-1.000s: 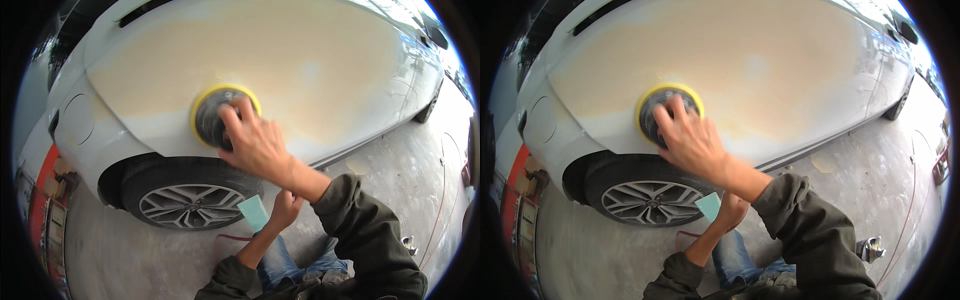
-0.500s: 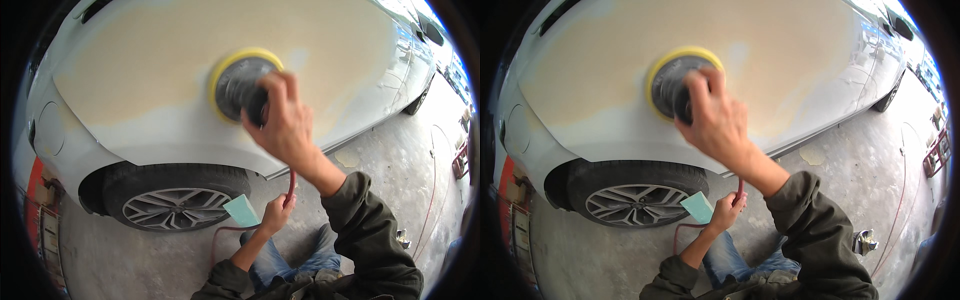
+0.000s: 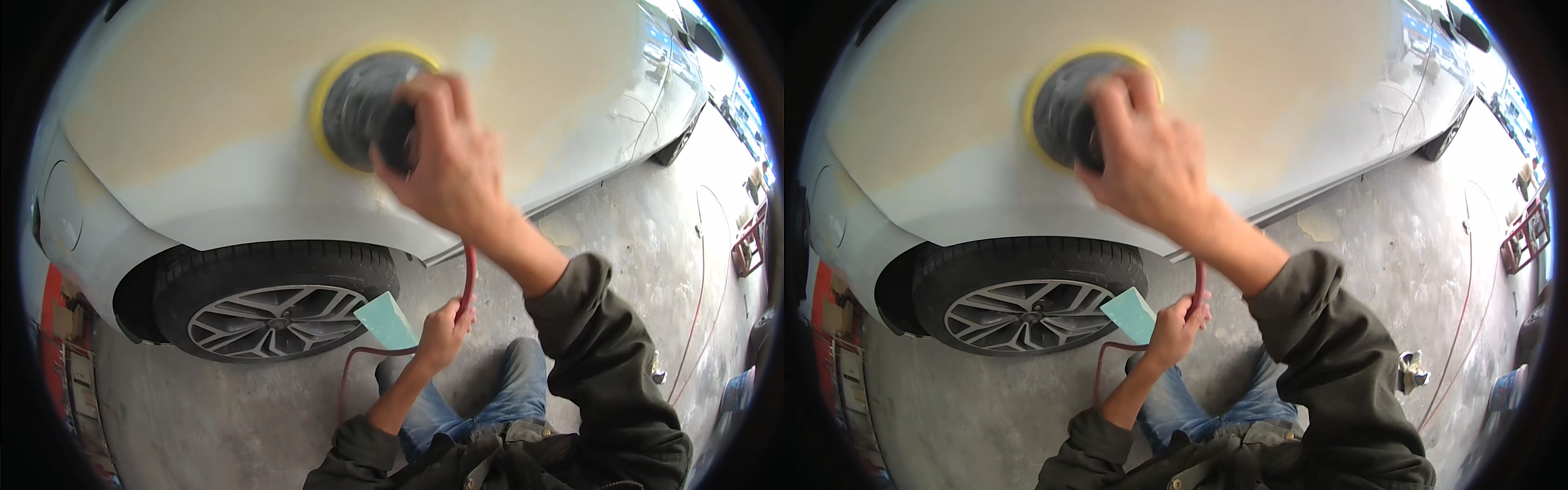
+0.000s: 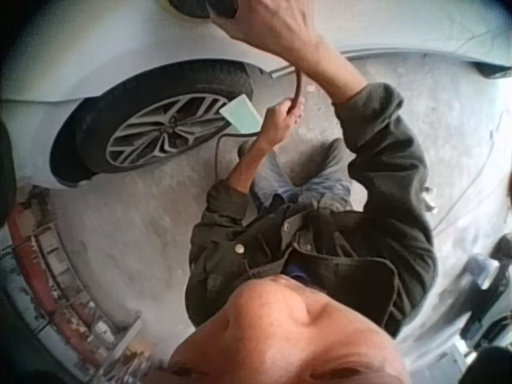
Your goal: The person selects a sanding disc from a tool cart and attaches it to a pneumatic sander. They then sand the rear quarter panel of a white car, moving the tool in circular motions and periodically wiping the surface with their hand.
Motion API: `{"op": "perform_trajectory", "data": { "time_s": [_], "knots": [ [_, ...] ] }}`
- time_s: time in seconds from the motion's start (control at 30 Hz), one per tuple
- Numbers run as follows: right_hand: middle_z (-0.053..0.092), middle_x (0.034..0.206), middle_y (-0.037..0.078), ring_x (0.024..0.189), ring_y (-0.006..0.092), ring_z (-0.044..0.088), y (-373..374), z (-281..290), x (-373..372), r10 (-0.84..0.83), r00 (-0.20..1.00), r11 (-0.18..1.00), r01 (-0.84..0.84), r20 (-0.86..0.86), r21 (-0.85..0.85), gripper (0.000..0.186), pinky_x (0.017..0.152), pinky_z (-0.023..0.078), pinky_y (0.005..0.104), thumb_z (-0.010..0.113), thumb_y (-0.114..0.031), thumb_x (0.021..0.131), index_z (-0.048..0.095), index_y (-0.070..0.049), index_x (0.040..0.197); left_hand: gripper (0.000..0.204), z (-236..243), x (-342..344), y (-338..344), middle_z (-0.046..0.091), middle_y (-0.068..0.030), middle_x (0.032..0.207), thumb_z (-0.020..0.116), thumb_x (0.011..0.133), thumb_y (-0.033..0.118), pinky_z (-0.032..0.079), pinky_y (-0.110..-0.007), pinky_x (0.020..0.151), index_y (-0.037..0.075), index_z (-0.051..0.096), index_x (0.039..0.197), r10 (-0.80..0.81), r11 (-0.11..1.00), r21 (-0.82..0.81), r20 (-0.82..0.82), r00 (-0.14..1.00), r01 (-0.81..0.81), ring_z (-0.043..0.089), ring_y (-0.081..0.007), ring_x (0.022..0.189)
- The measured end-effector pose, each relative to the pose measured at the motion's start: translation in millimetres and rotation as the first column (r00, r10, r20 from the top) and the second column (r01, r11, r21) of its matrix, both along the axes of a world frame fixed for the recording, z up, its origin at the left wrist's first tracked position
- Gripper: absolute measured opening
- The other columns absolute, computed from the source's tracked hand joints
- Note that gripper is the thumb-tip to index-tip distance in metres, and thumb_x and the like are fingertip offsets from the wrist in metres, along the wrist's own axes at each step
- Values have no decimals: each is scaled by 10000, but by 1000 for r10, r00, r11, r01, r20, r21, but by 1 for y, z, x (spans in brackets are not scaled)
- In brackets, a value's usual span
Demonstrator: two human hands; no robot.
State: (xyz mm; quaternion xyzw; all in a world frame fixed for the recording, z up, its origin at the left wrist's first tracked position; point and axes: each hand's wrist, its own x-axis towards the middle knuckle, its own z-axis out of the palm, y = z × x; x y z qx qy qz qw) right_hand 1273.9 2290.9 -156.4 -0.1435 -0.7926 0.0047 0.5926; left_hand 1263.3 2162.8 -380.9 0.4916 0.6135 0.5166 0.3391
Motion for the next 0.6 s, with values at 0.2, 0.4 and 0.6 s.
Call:
{"op": "perform_trajectory", "data": {
  "time_s": [0.2,0.4,0.6],
  "knots": [
    [555,1118,145,771,334,677,11,4,-2,-118,981,992,111,-156,-53,577,537,523,428,825,-185,689,520,-105,1172,275,1,-5,-10,697,-64,794,589,1007,175,512,-275,614,-2,649,1209,12,997,-70,-24,1000,-13,630,-108,650],
    [552,1144,137,761,303,671,10,-25,5,-60,990,996,52,-130,-66,624,548,529,392,841,-181,666,521,-97,1195,271,-16,-4,-19,700,-77,791,591,995,158,512,-278,619,-10,649,1199,11,989,-145,-39,999,-16,623,-108,644],
    [551,1195,162,811,322,683,-9,-61,0,42,990,997,-51,-133,-64,612,541,534,391,839,-191,673,533,-83,1193,270,-33,-8,-20,701,-83,783,598,990,153,508,-278,617,-16,648,1194,1,977,-212,-1,1000,-1,626,-114,640]
  ]
}}
